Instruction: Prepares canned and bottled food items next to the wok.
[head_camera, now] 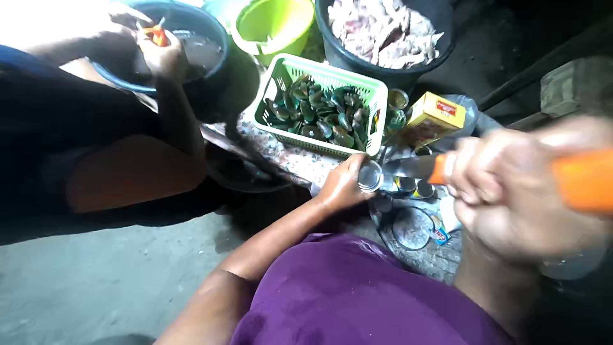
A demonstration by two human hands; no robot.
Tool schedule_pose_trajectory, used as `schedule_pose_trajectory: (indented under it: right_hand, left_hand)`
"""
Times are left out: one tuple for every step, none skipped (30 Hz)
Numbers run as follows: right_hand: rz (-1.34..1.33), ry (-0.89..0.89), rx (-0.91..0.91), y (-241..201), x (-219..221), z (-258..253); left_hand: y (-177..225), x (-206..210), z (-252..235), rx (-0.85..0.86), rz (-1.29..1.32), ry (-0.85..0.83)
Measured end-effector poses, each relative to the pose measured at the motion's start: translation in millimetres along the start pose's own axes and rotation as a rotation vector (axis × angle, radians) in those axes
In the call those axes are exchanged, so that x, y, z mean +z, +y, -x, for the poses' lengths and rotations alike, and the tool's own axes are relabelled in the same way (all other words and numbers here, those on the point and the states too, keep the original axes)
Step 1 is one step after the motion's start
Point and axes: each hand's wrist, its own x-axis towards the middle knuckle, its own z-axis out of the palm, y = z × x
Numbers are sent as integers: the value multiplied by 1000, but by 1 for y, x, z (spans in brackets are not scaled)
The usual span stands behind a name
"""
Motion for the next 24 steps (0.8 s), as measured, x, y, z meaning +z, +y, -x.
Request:
schedule_pose_trajectory:
  right_hand:
    - [48, -1, -43, 5, 1, 5]
    - [99, -7, -74, 22, 5, 14]
    - [114, -10, -87, 47, 13, 23]
    - [81, -17, -85, 66, 20, 28]
    - [59, -27, -89, 79, 24, 24]
    - [41, -32, -80, 86, 25, 21]
    - [12, -29, -42, 86, 23, 24]
    - [-22, -10, -6, 87, 19, 22]
    - [-49, 16, 31, 88, 15, 15]
    - [-70, 46, 76, 88, 10, 10]
    - [-93, 69, 102, 85, 7, 7]
    - [-116, 82, 112, 78, 5, 2]
    - [-135, 77, 106, 65, 3, -4]
    - [-136, 52, 93, 47, -1, -10]
    - [-104, 23, 88, 26, -6, -12]
    - [-45, 3, 84, 8, -10, -11]
    - [27, -14, 70, -1, -12, -7]
    - [71, -24, 38, 6, -11, -1]
    - [77, -26, 10, 28, -8, 9]
    - [29, -13, 8, 55, -3, 18]
    - [-53, 12, 25, 74, 2, 19]
    - [-97, 31, 19, 89, 6, 13]
    - [-109, 36, 13, 95, 10, 12]
    - [-99, 23, 21, 91, 11, 22]
  left_hand:
    - [-1, 2, 1, 0, 3, 16]
    - [-10, 10, 6, -38, 14, 2]
    - [-22, 22, 13, -104, 29, -40]
    - [-32, 29, 17, -168, 39, -89]
    - [-39, 29, 9, -212, 41, -132]
    - [-44, 27, 6, -233, 48, -160]
    - [-44, 31, 14, -242, 49, -175]
    - [-47, 35, 16, -234, 46, -170]
    - [-50, 36, 12, -220, 50, -163]
    - [-51, 37, 11, -206, 54, -162]
    - [-50, 37, 10, -181, 50, -159]
    - [-47, 34, 8, -137, 41, -141]
    - [-39, 28, 4, -96, 34, -118]
    - [-28, 20, 1, -72, 31, -98]
    - [-14, 12, -1, -47, 28, -68]
    - [-2, 4, -2, -20, 30, -30]
    - [4, -1, -4, -5, 39, -5]
    - [2, 1, -2, -22, 54, -2]
    - [-8, 11, 5, -72, 72, -19]
    - [-21, 26, 15, -156, 78, -65]
    - [-32, 34, 20, -228, 82, -108]
    - [-44, 34, 12, -261, 76, -137]
    - [-48, 32, 12, -285, 81, -170]
    - [-44, 37, 22, -295, 85, -180]
